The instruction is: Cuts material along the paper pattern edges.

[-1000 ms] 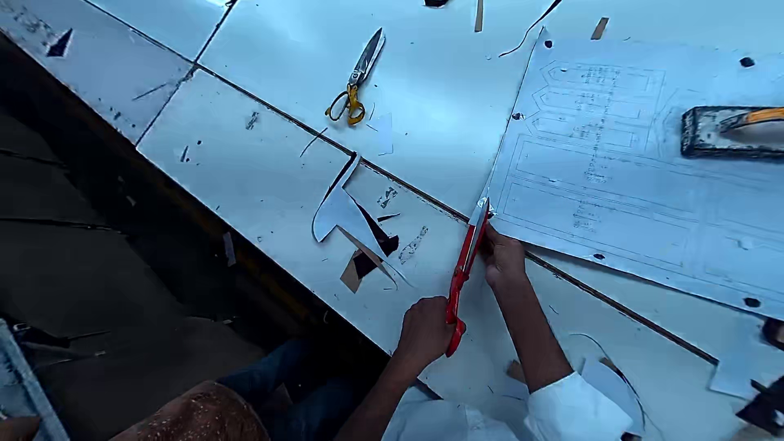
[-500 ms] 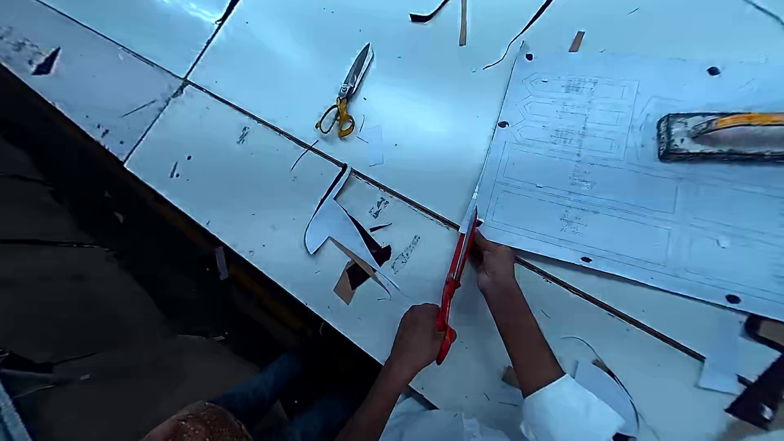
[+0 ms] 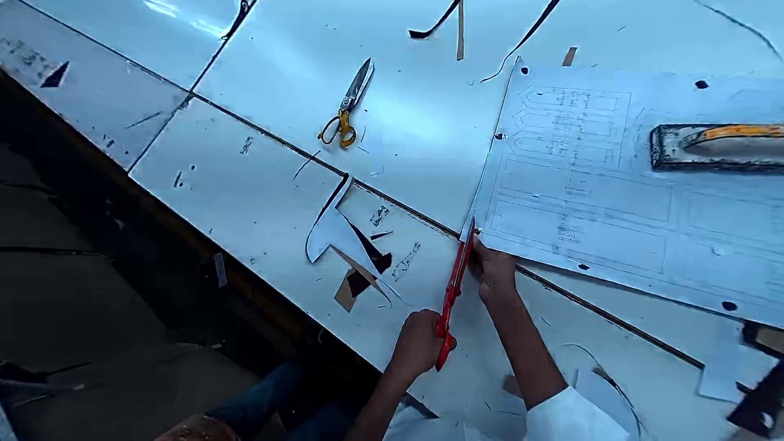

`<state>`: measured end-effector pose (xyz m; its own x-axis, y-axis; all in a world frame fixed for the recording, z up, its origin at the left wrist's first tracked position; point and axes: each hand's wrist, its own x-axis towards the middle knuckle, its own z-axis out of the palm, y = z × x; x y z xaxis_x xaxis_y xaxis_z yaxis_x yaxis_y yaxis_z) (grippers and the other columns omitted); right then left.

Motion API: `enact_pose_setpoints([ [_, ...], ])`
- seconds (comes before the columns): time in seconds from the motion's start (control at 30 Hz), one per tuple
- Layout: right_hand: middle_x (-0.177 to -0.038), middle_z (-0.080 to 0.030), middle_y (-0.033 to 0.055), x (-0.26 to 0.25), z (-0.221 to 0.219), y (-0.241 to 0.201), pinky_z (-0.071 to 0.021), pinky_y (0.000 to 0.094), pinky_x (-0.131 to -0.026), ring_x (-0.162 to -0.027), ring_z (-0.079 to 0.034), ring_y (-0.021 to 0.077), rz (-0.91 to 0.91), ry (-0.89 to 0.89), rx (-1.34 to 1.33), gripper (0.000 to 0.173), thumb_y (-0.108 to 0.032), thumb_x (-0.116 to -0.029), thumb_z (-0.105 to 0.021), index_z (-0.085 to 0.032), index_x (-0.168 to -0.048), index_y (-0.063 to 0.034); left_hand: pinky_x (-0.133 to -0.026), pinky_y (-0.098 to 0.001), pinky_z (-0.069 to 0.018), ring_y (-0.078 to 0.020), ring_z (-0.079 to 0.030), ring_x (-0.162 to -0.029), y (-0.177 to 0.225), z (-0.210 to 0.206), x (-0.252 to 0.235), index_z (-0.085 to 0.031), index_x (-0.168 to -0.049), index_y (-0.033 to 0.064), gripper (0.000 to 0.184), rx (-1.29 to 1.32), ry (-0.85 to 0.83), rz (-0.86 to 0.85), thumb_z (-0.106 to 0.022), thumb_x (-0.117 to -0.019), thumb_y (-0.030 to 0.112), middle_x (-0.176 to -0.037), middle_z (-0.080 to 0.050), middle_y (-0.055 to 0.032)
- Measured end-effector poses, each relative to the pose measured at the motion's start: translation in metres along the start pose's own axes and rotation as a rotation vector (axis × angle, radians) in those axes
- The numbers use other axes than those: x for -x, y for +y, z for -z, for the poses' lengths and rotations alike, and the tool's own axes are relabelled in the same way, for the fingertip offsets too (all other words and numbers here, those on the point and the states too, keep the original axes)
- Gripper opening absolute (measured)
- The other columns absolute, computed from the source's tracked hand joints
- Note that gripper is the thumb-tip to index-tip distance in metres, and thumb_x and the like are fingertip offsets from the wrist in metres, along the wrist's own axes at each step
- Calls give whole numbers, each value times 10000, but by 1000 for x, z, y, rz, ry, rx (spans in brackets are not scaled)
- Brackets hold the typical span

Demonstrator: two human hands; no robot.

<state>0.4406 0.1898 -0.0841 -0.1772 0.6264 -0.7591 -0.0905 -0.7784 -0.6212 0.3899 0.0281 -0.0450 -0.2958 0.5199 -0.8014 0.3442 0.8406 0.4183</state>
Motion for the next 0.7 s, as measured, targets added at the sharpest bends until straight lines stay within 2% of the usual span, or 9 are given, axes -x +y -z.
enact_pose_setpoints([
  [0.1, -973, -746, 97, 16, 29, 0, -595, 327, -789, -843, -723, 151, 99, -104, 297, 298, -261, -1045, -613, -647, -1136, 20, -911, -476, -535, -278, -683, -958, -1, -1, -1, -725, -1094, -4, 291, -9, -11, 15, -726, -910, 222, -1003, -718, -154],
  [0.2, -908, -757, 127, 17, 56, 0, -590, 461, -752, -810, -733, 242, 683, -19, 732, 277, -236, -1037, -615, -707, -1055, 25, -918, -468, -533, -268, -683, -976, 1, 0, -1, -722, -1075, 5, 268, -22, -15, 18, -703, -929, 229, -1017, -719, -146],
  [0.23, -982, -752, 157, 11, 59, -6, -584, 509, -812, -906, -735, 292, 892, -15, 864, 282, -226, -1042, -601, -714, -1084, 29, -927, -471, -529, -269, -682, -990, 2, 0, 0, -727, -1082, 7, 263, -27, -15, 22, -697, -936, 225, -1028, -719, -148],
  [0.27, -1136, -730, 181, 3, 59, -16, -546, 541, -943, -1084, -697, 344, 1037, -45, 995, 311, -232, -1060, -562, -709, -1167, 20, -940, -474, -525, -273, -682, -1008, 3, 0, 1, -731, -1095, 12, 258, -34, -17, 29, -691, -945, 219, -1041, -722, -149],
  [0.3, -1328, -669, 177, -10, 56, -25, -445, 581, -1100, -1293, -593, 384, 1135, -87, 1126, 358, -261, -1076, -511, -682, -1278, -20, -944, -480, -525, -275, -681, -1013, 4, 0, 1, -731, -1097, 21, 254, -44, -15, 34, -687, -947, 222, -1040, -722, -145],
  [0.33, -1474, -574, 172, -28, 50, -31, -316, 665, -1160, -1424, -457, 435, 1202, -110, 1235, 407, -300, -1077, -474, -643, -1376, -82, -936, -490, -526, -280, -683, -1005, 4, -1, 1, -731, -1091, 28, 250, -58, -9, 41, -684, -950, 228, -1029, -722, -143],
  [0.4, -1649, -372, 102, -58, 44, -32, -90, 801, -1150, -1548, -214, 449, 1192, -114, 1373, 481, -404, -1088, -393, -507, -1534, -263, -948, -508, -523, -296, -681, -1035, 6, -1, 3, -725, -1104, 34, 267, -92, -9, 72, -676, -953, 248, -1052, -722, -146],
  [0.43, -1668, -341, 74, -70, 43, -30, -44, 826, -1129, -1561, -178, 436, 1187, -104, 1390, 487, -423, -1091, -365, -478, -1551, -313, -956, -514, -518, -303, -679, -1058, 8, 0, 4, -720, -1117, 34, 281, -111, -11, 86, -670, -958, 260, -1073, -721, -149],
  [0.7, -1666, -351, 29, -81, 45, -22, 6, 787, -1162, -1575, -188, 362, 1151, -117, 1365, 490, -366, -1108, -278, -446, -1568, -338, -940, -536, -514, -335, -673, -1071, 30, 6, 9, -696, -1108, 18, 294, -207, -8, 152, -658, -995, 287, -1063, -710, -173],
])
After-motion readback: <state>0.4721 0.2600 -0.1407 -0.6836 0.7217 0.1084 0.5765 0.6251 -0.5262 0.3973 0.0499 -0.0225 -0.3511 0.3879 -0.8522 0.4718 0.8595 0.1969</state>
